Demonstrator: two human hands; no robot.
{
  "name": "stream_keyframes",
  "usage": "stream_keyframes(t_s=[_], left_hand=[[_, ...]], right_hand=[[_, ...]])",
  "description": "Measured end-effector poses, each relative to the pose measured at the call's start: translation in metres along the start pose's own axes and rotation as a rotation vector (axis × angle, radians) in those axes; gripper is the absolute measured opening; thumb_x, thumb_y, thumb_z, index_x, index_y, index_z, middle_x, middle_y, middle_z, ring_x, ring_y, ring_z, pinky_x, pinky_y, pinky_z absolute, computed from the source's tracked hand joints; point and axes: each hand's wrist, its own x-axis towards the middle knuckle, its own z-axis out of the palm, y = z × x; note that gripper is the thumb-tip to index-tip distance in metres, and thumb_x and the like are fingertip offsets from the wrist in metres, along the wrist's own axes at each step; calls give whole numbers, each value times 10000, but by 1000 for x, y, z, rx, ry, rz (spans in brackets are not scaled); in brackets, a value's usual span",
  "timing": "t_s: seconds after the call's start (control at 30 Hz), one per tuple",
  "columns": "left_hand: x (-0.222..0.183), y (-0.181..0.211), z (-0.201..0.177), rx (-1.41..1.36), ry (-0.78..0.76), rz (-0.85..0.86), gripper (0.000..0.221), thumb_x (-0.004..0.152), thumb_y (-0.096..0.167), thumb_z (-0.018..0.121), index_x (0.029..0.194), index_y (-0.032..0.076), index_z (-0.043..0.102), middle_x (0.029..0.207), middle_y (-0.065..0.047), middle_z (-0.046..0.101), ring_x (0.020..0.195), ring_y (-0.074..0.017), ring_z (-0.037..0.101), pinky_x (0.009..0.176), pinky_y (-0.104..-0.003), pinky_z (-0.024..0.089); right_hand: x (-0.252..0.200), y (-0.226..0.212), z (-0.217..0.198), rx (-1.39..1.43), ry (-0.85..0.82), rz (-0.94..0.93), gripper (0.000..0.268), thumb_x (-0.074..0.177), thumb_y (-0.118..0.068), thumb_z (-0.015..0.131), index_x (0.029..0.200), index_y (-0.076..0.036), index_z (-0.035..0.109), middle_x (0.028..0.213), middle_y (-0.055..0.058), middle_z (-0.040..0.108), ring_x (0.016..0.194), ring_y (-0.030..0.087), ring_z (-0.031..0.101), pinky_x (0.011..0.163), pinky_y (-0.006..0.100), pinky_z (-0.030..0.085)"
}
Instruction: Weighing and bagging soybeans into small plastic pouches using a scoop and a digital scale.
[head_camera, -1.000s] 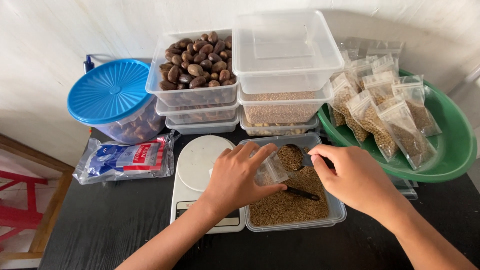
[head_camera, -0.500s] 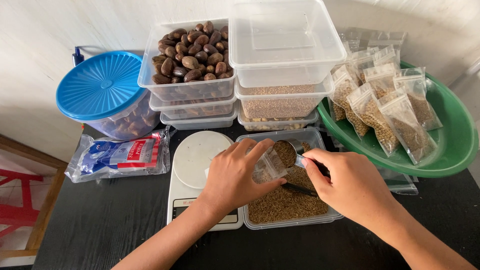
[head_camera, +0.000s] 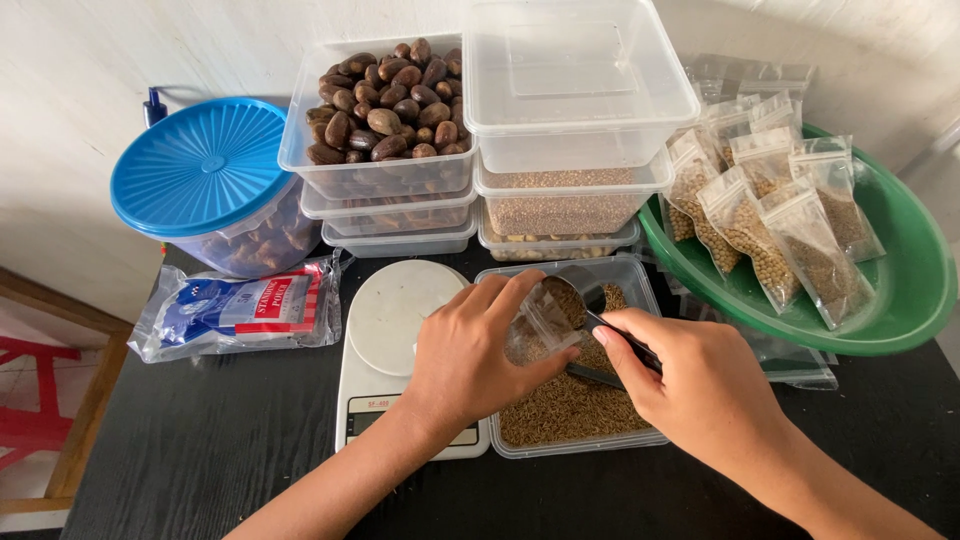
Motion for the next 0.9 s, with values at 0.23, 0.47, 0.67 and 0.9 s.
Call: stream_keyframes(t_s=[0.23,0.47,0.67,0.9], left_hand=[[-1,2,-4,-34,10,2,677,860,588,739,1318,114,584,889,-33,666,686,-214,660,439,-365,506],[-2,2,-3,-28,34,11,681,837,614,743,1294,129,605,1025,-48,713,779,-241,709,482,-384,538],[1,5,-8,-43,68,-10,683,821,607,759,1299,147,596,986,-28,679,782,-235,696,498,-392,533],[1,7,-11,-87,124,-13,700,824,580,778,1341,155,572,1059,-24,674,900,-247,709,650,-406,569]], right_hand=[[-5,-5,1,-45,76,-71,146,949,-213,672,1027,-110,741,494,7,620,342,176,486,382,353,362],[-7,-8,0,-99,74,-94,125,956,-210,669,1023,-124,730,493,2,612,350,185,511,377,354,386],[-9,-10,3,-123,192,-199,115,946,-167,702,1019,-83,732,606,0,681,436,158,589,411,335,421],[-11,-12,5,-185,265,-282,101,962,-154,700,1042,-96,714,676,-27,674,514,141,591,474,323,418]])
